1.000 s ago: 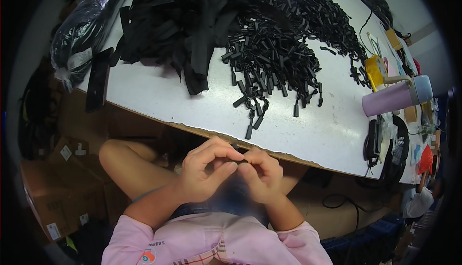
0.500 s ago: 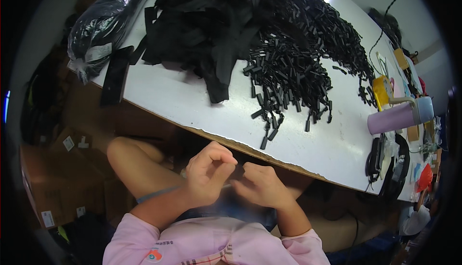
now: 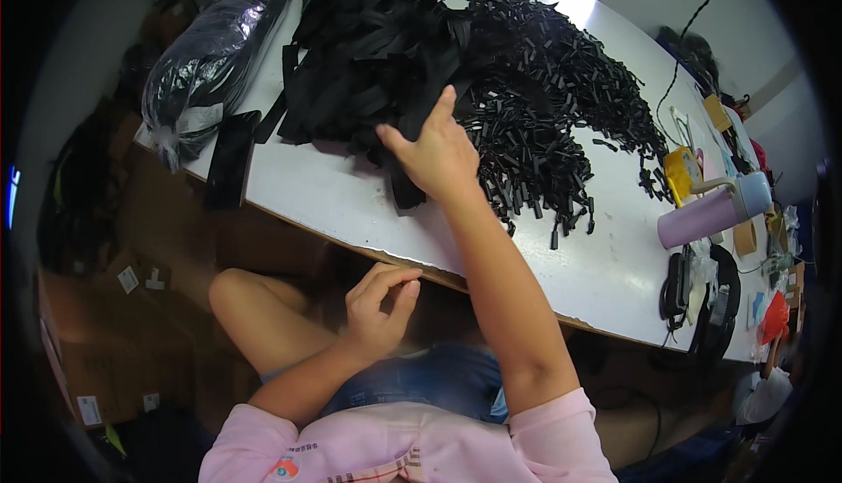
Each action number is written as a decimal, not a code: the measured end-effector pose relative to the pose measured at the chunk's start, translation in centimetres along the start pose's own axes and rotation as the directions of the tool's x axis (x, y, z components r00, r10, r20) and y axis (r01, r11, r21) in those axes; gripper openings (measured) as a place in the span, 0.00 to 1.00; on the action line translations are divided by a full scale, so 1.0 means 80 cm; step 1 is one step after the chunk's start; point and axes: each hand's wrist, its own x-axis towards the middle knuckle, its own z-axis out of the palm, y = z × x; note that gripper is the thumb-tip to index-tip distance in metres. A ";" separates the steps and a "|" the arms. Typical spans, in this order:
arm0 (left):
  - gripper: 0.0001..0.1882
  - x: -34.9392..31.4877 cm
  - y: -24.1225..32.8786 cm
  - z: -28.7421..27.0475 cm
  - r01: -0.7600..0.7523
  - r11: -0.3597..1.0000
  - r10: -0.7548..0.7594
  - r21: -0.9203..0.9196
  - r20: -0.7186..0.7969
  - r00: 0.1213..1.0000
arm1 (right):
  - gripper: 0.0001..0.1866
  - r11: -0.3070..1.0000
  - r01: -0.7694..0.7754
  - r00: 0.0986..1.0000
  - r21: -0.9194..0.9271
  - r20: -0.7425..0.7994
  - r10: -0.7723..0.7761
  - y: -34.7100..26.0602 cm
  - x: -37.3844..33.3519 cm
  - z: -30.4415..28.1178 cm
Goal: The person is assembling small plastic components onto black fabric strips at a workstation.
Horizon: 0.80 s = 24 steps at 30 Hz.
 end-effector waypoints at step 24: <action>0.09 0.088 0.005 0.053 0.620 -0.020 -0.473 -0.784 0.554 0.685 | 0.32 0.922 0.329 0.942 0.204 0.000 -0.336 0.067 -0.185 -0.062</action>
